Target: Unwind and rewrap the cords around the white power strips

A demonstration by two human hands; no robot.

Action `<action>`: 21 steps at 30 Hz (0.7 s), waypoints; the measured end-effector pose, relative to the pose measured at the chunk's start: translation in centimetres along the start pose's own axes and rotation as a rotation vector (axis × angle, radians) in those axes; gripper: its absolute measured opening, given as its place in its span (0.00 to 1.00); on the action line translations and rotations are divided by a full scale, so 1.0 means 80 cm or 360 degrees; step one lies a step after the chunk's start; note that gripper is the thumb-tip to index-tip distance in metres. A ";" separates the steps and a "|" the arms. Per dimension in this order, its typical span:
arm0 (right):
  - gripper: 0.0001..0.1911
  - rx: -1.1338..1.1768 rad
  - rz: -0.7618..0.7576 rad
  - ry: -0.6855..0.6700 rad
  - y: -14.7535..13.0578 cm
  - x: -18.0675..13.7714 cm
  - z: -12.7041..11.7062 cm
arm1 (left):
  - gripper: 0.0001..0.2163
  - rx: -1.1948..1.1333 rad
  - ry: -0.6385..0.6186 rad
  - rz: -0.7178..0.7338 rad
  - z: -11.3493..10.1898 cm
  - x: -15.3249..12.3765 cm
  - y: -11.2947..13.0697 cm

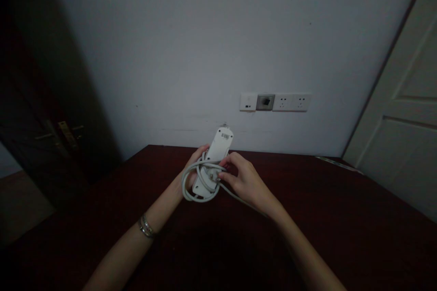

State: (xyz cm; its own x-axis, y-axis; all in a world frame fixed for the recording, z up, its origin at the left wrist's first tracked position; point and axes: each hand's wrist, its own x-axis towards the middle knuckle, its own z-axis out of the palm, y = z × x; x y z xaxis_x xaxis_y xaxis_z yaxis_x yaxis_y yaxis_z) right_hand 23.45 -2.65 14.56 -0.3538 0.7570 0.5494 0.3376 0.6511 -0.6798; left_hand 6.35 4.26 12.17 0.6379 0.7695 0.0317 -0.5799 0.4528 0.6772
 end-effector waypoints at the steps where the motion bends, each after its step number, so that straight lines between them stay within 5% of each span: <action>1: 0.04 0.0012 0.0001 0.0003 0.002 0.000 0.001 | 0.19 0.0007 -0.0004 -0.0006 0.001 0.000 0.001; 8: 0.02 0.0004 0.0077 -0.0021 0.002 0.001 0.003 | 0.14 0.0089 0.0146 -0.0047 0.013 -0.006 0.004; 21: 0.08 0.0213 0.0209 0.0070 0.003 0.006 0.005 | 0.11 0.0093 0.0128 0.0037 0.022 -0.010 -0.001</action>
State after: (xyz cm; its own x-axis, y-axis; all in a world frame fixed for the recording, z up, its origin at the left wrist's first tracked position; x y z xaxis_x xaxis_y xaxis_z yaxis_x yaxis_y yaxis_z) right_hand 23.03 -2.18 14.47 -0.2748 0.8387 0.4703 0.2582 0.5355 -0.8041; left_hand 6.78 2.80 13.41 0.5805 0.8142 -0.0099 -0.5620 0.4093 0.7188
